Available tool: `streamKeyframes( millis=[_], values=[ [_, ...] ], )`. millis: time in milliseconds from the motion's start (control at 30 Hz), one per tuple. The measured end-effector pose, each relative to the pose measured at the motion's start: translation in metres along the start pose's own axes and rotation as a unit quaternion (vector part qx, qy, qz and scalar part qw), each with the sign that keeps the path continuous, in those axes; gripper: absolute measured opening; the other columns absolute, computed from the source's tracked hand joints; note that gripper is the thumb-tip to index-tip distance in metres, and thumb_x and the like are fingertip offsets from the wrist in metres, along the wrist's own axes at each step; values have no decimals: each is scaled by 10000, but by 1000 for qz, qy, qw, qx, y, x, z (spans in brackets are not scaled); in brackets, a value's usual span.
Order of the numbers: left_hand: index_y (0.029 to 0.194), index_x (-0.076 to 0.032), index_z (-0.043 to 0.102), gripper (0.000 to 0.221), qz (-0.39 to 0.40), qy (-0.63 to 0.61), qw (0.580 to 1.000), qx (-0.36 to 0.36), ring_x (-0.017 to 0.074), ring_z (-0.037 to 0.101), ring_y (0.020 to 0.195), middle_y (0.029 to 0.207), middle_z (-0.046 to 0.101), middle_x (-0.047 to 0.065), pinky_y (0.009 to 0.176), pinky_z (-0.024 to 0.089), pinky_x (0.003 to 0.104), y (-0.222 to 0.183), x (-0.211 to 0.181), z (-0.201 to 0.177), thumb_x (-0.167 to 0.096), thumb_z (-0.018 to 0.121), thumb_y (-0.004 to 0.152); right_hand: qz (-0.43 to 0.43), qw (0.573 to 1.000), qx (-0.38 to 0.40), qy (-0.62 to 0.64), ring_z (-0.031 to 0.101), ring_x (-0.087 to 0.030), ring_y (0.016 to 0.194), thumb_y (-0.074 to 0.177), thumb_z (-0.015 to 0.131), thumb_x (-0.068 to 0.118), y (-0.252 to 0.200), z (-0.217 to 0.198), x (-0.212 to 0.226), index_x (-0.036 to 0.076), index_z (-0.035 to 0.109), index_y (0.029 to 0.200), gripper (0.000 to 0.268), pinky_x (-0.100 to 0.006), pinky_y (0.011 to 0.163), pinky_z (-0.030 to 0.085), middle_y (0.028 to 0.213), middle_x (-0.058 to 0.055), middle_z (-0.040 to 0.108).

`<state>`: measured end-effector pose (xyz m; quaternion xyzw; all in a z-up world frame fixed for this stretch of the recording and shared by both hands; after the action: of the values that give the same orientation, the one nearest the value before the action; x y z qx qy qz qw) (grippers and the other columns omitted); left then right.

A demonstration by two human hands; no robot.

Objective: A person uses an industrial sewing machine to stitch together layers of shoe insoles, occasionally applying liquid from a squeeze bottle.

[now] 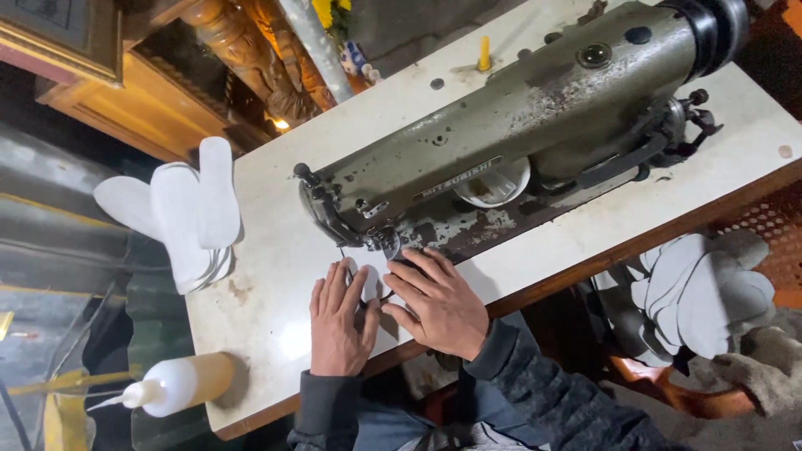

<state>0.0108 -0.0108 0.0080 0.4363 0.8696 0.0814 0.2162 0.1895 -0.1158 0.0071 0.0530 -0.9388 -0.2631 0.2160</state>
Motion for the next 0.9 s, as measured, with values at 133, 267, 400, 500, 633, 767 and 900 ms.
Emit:
streamKeyframes(
  millis=[133, 267, 400, 500, 633, 767, 900],
  values=[
    [1505, -163, 521, 539, -5, 3, 1000, -3, 329, 348, 1532, 1617, 427, 148, 1240, 241, 512, 2, -3, -1, -306, 594, 991, 0, 1000, 3, -5, 419, -360, 1484, 1107, 523, 394, 1, 0, 0, 56, 605, 1432, 475, -557, 1268, 364, 1507, -127, 564],
    [1484, -152, 545, 515, -13, 11, 1000, -10, 334, 374, 1513, 1596, 450, 158, 1228, 259, 514, 5, -5, -1, -332, 589, 1003, -1, 1000, -1, -7, 438, -355, 1470, 1101, 543, 380, 2, -1, 1, 39, 619, 1416, 470, -563, 1252, 373, 1504, -133, 569],
    [1422, -201, 626, 494, -44, 37, 998, -15, 323, 436, 1467, 1514, 538, 151, 1216, 265, 513, 7, 0, 7, -391, 626, 967, 29, 999, 23, 21, 518, -400, 1424, 1099, 538, 397, 6, -8, 5, 56, 684, 1327, 435, -606, 1199, 373, 1372, -171, 666],
    [1433, -208, 616, 505, -49, 45, 998, -3, 320, 429, 1472, 1529, 524, 145, 1215, 265, 520, 10, 4, 9, -411, 613, 970, 27, 999, 20, 26, 530, -401, 1412, 1095, 550, 370, 6, -11, 6, 54, 700, 1313, 412, -607, 1191, 385, 1341, -172, 683],
    [1417, -210, 630, 490, -54, 38, 998, -5, 313, 436, 1469, 1516, 537, 139, 1213, 269, 515, 14, 6, 8, -429, 600, 980, 22, 999, 10, 26, 542, -410, 1399, 1096, 559, 362, 6, -9, 5, 52, 707, 1305, 402, -613, 1180, 392, 1319, -179, 693],
    [1425, -223, 622, 519, -62, 32, 998, 13, 306, 417, 1484, 1522, 531, 133, 1222, 255, 515, 19, 8, 4, -479, 589, 976, 24, 1000, 0, 13, 547, -384, 1403, 1078, 575, 378, 5, -5, 4, 75, 712, 1306, 403, -592, 1182, 390, 1320, -154, 698],
    [1432, -248, 619, 579, -75, 27, 996, 48, 287, 394, 1506, 1519, 542, 123, 1241, 225, 515, 25, 17, 5, -553, 593, 940, 24, 1000, -15, 12, 554, -390, 1397, 1066, 591, 367, 4, -4, 4, 73, 714, 1317, 405, -582, 1183, 389, 1302, -164, 708]
  ],
)
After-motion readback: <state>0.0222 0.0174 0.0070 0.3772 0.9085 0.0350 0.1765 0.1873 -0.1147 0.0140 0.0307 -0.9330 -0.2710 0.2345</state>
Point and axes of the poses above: each hand's wrist, its own y-axis towards the middle knuckle, its own z-axis out of the palm, x = y × z, the point moved 1 cm from there along y, towards the middle knuckle
